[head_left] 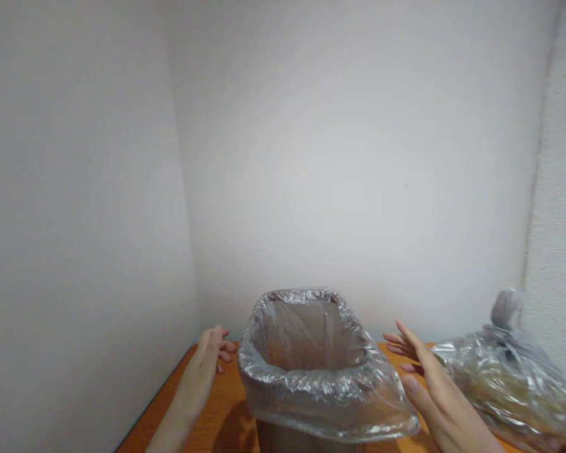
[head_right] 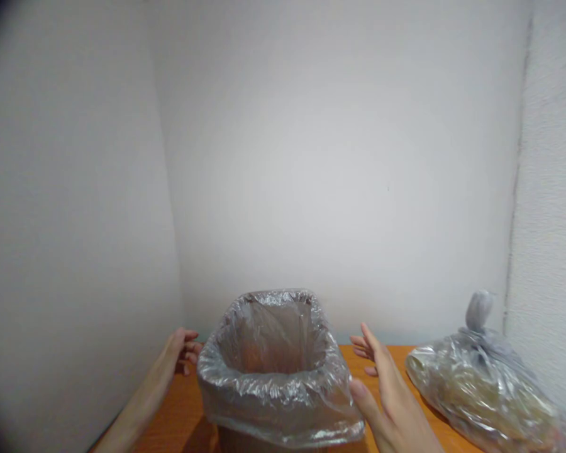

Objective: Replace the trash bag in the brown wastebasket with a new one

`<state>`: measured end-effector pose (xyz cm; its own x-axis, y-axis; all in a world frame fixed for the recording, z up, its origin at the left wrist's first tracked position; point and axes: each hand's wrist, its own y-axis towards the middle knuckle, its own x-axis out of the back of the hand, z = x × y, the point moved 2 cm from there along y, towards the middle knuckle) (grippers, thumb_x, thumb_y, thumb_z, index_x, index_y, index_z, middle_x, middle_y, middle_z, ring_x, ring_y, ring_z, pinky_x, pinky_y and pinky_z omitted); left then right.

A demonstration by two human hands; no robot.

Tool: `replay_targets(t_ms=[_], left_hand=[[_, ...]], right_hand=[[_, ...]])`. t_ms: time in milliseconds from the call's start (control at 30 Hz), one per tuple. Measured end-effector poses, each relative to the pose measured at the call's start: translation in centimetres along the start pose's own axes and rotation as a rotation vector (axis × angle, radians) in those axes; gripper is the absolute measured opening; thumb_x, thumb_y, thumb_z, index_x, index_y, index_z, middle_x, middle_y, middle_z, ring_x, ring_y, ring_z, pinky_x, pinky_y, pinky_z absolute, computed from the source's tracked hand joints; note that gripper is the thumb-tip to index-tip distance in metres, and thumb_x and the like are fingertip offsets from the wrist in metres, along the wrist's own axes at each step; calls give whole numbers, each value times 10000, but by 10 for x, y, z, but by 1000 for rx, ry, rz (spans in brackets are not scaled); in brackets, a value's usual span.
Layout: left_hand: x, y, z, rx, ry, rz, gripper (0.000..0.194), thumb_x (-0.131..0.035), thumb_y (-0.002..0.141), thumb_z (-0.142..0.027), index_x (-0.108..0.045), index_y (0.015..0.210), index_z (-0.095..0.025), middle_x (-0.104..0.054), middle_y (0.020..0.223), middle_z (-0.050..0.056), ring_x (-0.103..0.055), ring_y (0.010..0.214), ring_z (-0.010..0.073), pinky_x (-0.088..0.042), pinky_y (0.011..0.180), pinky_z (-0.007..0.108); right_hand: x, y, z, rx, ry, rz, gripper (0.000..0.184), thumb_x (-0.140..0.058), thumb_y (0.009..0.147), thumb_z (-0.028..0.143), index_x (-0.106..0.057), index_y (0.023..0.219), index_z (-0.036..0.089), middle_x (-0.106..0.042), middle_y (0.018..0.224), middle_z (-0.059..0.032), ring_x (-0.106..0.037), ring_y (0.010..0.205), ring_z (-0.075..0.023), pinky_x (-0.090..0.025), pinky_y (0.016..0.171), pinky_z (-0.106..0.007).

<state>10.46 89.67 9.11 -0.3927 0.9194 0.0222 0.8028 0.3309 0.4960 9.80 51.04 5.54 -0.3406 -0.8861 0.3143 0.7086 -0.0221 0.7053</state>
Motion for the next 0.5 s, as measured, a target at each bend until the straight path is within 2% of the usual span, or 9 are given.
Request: replay_targets(t_ms=[33, 100, 167, 233, 300, 400, 500], left_hand=[[1, -11, 6, -62, -54, -10, 768, -515, 757, -828, -632, 1150, -179, -729, 1057, 120, -677, 1050, 315, -553, 890, 413], [-6, -33, 16, -168, -159, 50, 837, -581, 732, -808, -549, 1309, -202, -599, 1371, 147, -540, 1294, 335, -457, 1077, 424], [-19, -50, 23, -226, -197, 170, 931, -637, 715, -779, -452, 1429, -211, -431, 1542, 144, -365, 1439, 349, -345, 1180, 423], [-32, -59, 27, -234, -175, 281, 960, -666, 746, -717, -359, 1506, -218, -335, 1604, 123, -223, 1503, 346, -263, 1223, 422], [-41, -61, 32, -207, -154, 337, 928, -662, 798, -648, -298, 1541, -229, -306, 1619, 109, -167, 1518, 339, -218, 1237, 435], [-45, -57, 40, -180, -129, 339, 885, -669, 826, -584, -294, 1548, -235, -311, 1617, 112, -200, 1509, 345, -196, 1241, 456], [-42, -53, 48, -203, -82, 351, 826, -655, 854, -543, -314, 1544, -243, -313, 1617, 104, -209, 1508, 334, -168, 1247, 449]], right_hand=[[-3, -8, -6, 50, 18, 8, 860, -470, 888, 664, -227, 1577, 212, -390, 1564, -144, -390, 1425, -334, -319, 1174, -521], [-16, -19, -15, 119, 62, 53, 897, -501, 862, 678, -237, 1581, 211, -294, 1617, -110, -275, 1482, -327, -237, 1210, -510], [-34, -23, -19, 107, 93, 112, 874, -516, 841, 697, -346, 1546, 210, -340, 1596, -107, -277, 1480, -327, -219, 1215, -494], [-51, -23, -21, 21, 95, 173, 799, -507, 837, 708, -505, 1455, 202, -463, 1520, -132, -356, 1443, -341, -239, 1203, -498], [-65, -22, -23, -59, 85, 212, 736, -483, 857, 695, -597, 1368, 178, -533, 1457, -159, -409, 1411, -347, -249, 1194, -502], [-76, -21, -25, -83, 97, 199, 709, -488, 871, 641, -606, 1347, 129, -526, 1452, -194, -430, 1396, -347, -272, 1184, -490], [-81, -24, -31, -67, 146, 194, 702, -527, 854, 607, -583, 1367, 131, -553, 1425, -195, -457, 1377, -340, -319, 1164, -482]])
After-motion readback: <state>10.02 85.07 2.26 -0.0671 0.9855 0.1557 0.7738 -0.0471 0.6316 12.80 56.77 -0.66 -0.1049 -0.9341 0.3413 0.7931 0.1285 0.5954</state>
